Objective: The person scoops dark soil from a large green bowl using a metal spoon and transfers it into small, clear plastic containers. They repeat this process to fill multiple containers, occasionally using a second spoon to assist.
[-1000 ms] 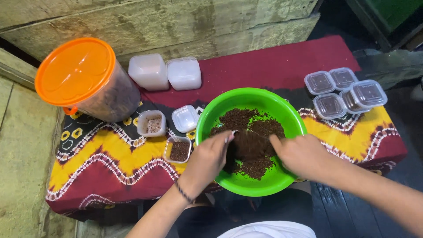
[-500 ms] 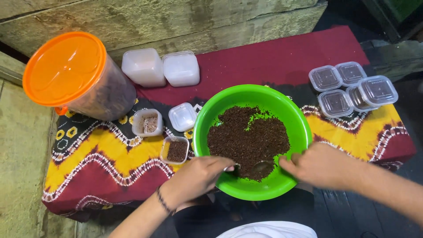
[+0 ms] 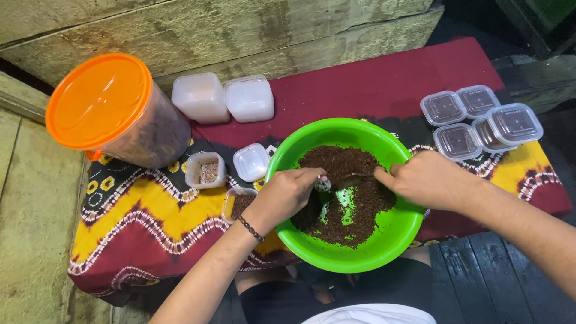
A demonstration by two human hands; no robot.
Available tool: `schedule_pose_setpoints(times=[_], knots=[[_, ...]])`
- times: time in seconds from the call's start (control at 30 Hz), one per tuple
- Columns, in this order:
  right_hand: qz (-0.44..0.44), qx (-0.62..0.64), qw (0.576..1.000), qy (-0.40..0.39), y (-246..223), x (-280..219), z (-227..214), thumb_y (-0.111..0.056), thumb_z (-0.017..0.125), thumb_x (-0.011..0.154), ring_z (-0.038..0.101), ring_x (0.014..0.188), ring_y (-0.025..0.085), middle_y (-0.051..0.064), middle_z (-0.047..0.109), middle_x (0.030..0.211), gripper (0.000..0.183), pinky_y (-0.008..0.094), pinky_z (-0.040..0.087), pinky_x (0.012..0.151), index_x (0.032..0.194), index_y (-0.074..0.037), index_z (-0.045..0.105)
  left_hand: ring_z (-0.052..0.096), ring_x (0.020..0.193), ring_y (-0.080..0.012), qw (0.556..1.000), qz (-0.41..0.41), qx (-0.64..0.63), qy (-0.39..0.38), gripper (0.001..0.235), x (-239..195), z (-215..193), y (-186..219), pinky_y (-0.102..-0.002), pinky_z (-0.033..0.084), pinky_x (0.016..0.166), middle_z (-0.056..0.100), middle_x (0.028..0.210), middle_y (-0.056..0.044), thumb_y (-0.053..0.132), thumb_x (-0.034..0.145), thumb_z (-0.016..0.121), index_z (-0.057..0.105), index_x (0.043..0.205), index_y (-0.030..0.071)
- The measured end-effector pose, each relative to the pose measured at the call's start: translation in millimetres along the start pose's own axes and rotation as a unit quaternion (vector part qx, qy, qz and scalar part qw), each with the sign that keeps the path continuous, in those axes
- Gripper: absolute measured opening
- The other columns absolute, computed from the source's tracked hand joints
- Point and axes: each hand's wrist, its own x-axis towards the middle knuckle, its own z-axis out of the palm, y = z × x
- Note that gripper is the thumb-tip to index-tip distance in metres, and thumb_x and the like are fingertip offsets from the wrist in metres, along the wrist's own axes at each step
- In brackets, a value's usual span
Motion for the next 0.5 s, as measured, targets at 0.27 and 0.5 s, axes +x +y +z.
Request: schedule_pose_setpoints(times=[0.27,0.5], knots=[[0.179,0.018,0.982,-0.06,-7,-25,-12,-0.015,0.061,0.088,0.074,0.061,0.016,0.002,0.076,0.077,0.024,0.033,0.061,0.055,0.112,-0.015,0.062,0.077,0.087,-0.0203,0.979,-0.01,0.185,0.088,0.014,-6,-20,12,-0.029,0.064,0.076,0.077,0.093,-0.007,0.005,0.098,0.066,0.072,0.11,0.008],[0.221,0.149,0.963,-0.048,-18,5,-6,-0.015,0.061,0.089,0.076,0.064,0.022,0.008,0.073,0.07,0.014,0.033,0.061,0.055,0.1,-0.009,0.069,0.077,0.075,-0.0288,0.978,-0.106,0.164,0.077,0.011,-10,14,-6,-0.036,0.063,0.063,0.074,0.078,-0.012,0.01,0.1,0.064,0.072,0.106,0.004]])
